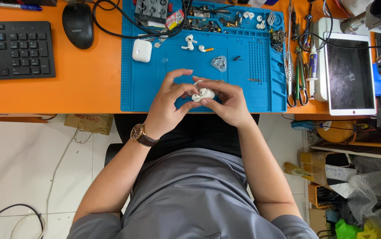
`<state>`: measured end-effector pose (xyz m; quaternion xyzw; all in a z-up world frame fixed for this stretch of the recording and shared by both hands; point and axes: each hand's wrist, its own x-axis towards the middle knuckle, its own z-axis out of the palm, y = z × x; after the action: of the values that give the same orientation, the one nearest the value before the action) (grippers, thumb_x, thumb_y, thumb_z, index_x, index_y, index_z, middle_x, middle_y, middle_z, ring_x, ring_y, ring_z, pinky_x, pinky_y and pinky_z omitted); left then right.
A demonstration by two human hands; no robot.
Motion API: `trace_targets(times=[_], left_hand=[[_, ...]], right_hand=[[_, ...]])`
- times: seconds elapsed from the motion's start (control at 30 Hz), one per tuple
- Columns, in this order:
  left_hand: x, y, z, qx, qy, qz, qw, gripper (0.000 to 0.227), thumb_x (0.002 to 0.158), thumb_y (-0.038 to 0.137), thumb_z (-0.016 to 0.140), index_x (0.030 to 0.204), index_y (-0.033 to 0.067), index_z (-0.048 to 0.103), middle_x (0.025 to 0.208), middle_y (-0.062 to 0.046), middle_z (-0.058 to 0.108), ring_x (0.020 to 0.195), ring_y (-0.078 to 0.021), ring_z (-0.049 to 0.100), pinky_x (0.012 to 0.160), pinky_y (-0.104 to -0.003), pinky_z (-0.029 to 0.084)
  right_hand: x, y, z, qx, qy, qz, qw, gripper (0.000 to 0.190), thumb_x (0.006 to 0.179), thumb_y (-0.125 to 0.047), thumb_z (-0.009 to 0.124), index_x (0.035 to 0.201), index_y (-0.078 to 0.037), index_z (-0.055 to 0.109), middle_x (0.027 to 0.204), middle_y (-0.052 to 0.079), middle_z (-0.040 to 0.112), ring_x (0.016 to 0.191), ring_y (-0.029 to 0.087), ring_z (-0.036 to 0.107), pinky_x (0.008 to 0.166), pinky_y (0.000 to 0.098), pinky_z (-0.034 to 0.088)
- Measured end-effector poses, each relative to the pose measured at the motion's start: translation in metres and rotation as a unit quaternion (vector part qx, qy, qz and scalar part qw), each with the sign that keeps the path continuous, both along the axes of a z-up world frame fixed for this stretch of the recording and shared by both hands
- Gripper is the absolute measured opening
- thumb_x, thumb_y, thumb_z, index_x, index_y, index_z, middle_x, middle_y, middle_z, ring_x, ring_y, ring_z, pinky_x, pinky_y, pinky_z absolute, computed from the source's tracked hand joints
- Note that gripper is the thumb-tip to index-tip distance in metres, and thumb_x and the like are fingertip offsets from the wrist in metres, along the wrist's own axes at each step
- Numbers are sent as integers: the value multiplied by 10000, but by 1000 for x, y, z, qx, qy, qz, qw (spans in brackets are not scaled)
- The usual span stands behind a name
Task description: The person places white wireless earbuds into a charging case, closes the case, then opens it again to remove and reposition the earbuds. The hands repeatedly adjust the earbuds inside the case and briefly lift the case for inspection.
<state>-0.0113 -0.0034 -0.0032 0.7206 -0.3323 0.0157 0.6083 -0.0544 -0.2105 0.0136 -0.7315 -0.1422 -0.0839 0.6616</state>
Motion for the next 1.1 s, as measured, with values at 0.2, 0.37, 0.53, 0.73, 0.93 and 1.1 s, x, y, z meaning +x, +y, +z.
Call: trace_targets(times=[0.2, 0.37, 0.53, 0.73, 0.93, 1.1], left_hand=[[5, 1, 5, -3, 15, -29, 999, 288, 949, 88, 876, 1157, 152, 688, 1498, -128, 526, 993, -381, 802, 903, -460, 665], [7, 3, 8, -18, 47, -62, 997, 238, 987, 66, 821, 1168, 150, 691, 1509, -114, 543, 1030, -373, 810, 906, -450, 677], [7, 4, 6, -61, 81, -49, 994, 196, 995, 97, 824, 1131, 98, 683, 1505, -110, 519, 1042, -315, 793, 913, -433, 675], [28, 14, -38, -297, 244, -49, 922, 281, 998, 143, 802, 1207, 52, 637, 1192, -65, 613, 897, -117, 742, 916, -332, 689], [33, 28, -52, -473, 380, -109, 788, 308, 998, 124, 802, 1224, 152, 595, 1000, -54, 743, 853, -157, 767, 1003, -428, 669], [32, 25, -64, -462, 370, -126, 796, 330, 973, 158, 826, 1183, 129, 572, 1052, -122, 815, 881, -215, 819, 1047, -492, 647]], right_hand=[[4, -2, 2, 33, 17, 7, 999, 409, 928, -41, 859, 1306, 57, 739, 1309, 271, 747, 1131, 227, 692, 951, 430, 625], [4, -11, -10, 42, 27, 12, 999, 362, 948, -34, 825, 1285, 70, 745, 1262, 263, 765, 1143, 253, 715, 953, 437, 625], [4, -4, 7, 53, 14, 15, 998, 328, 994, -45, 777, 1296, 73, 732, 1280, 277, 752, 1170, 271, 708, 967, 433, 613], [9, -11, -1, 116, 21, -18, 993, 373, 1002, -72, 770, 1326, 93, 688, 1272, 290, 747, 1129, 263, 739, 942, 381, 639], [7, -7, 0, 114, 21, -13, 993, 363, 991, -76, 780, 1306, 83, 694, 1278, 277, 751, 1110, 223, 730, 924, 363, 640], [4, -2, 3, 66, 22, -24, 997, 341, 976, -53, 800, 1288, 59, 721, 1282, 255, 756, 1090, 241, 742, 927, 382, 635]])
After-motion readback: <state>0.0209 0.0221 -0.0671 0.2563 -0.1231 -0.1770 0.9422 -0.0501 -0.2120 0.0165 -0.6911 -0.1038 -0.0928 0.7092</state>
